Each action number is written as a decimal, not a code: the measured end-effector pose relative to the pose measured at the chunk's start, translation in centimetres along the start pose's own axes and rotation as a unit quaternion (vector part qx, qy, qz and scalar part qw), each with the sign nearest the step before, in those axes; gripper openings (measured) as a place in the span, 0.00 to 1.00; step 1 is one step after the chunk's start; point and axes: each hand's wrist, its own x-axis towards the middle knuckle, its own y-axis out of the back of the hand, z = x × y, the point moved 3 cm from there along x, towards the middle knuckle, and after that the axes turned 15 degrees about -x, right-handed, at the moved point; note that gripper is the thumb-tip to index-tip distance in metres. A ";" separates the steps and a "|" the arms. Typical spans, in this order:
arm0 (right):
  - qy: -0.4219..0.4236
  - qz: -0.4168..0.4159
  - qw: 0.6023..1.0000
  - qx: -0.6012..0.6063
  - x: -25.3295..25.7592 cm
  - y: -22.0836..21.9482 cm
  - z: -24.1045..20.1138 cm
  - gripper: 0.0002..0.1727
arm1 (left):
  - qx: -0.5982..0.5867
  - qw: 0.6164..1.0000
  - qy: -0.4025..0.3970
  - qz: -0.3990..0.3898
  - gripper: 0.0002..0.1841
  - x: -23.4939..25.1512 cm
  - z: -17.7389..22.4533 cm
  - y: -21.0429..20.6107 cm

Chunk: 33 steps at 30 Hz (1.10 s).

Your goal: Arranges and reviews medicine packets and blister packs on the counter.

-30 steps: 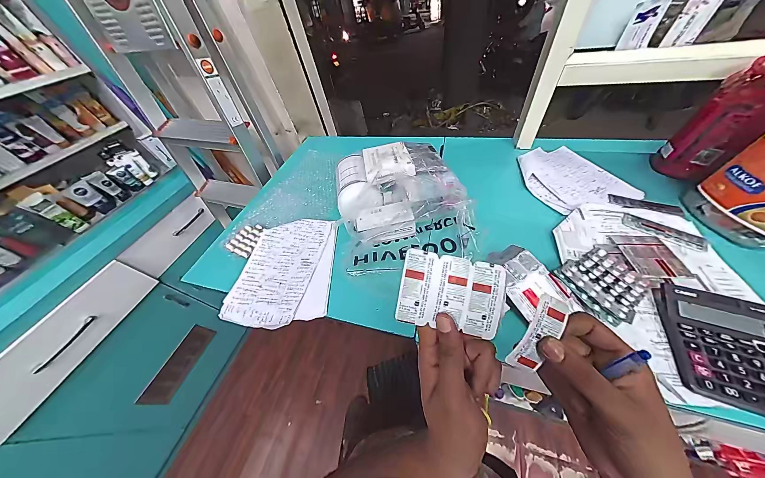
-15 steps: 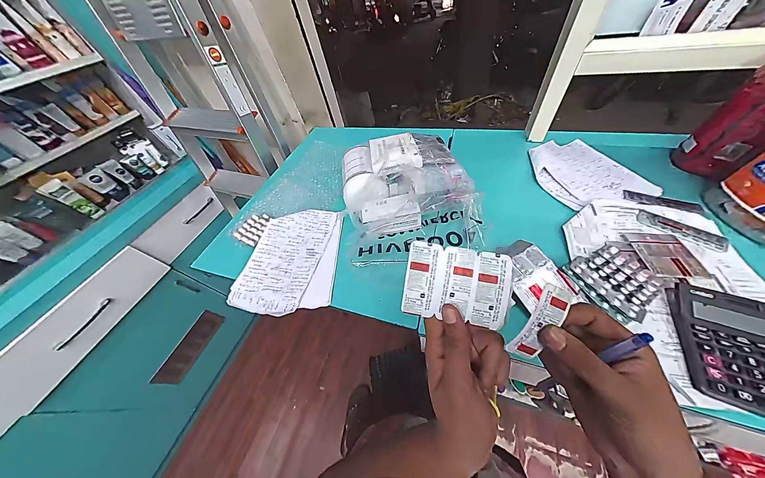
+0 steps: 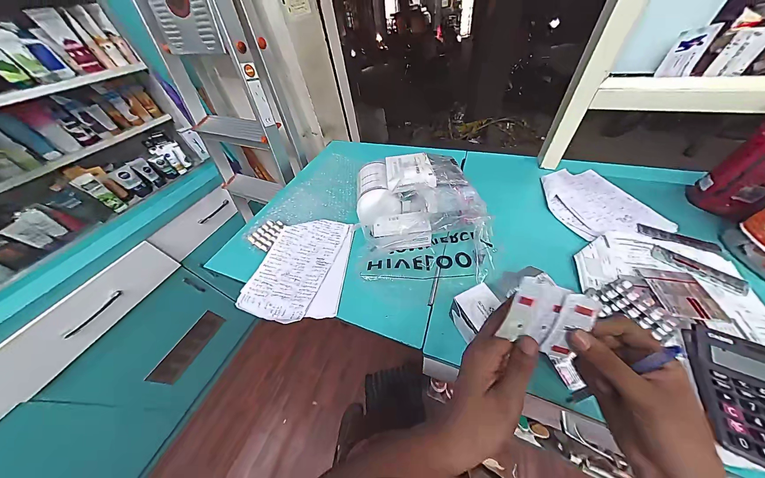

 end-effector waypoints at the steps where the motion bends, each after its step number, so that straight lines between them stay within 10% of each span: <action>1: 0.041 0.025 0.997 -0.061 0.6 1.6 -0.2 0.12 | 0.069 0.997 -0.013 -0.030 0.17 0.5 0.4 0.7; 5: 0.237 0.194 0.832 -0.463 4.6 7.9 -0.3 0.11 | 0.408 0.899 -0.148 0.053 0.20 2.8 2.9 5.8; 7: 0.197 0.142 0.723 -0.647 6.6 8.9 1.1 0.12 | 0.550 0.809 -0.181 0.101 0.27 4.7 4.4 9.3; 11: 0.159 0.045 0.634 -0.755 8.8 8.4 5.3 0.06 | 0.699 0.707 -0.046 0.098 0.37 8.5 6.0 14.2; 18: 0.023 -0.011 0.656 -0.754 9.4 6.4 2.5 0.08 | 0.631 0.761 -0.110 0.106 0.14 10.6 7.1 17.6; 24: 0.258 -0.179 0.737 -0.598 10.2 -8.9 -0.2 0.12 | 0.539 0.821 -0.164 0.095 0.16 12.4 7.7 18.7; 29: 0.289 -0.276 0.655 -0.641 14.9 -20.4 3.7 0.13 | 0.486 0.858 -0.154 0.058 0.14 12.4 7.8 18.8; 33: 0.153 -0.352 0.644 -0.662 16.5 -22.7 4.3 0.23 | 0.447 0.880 -0.160 0.021 0.15 12.0 7.5 19.5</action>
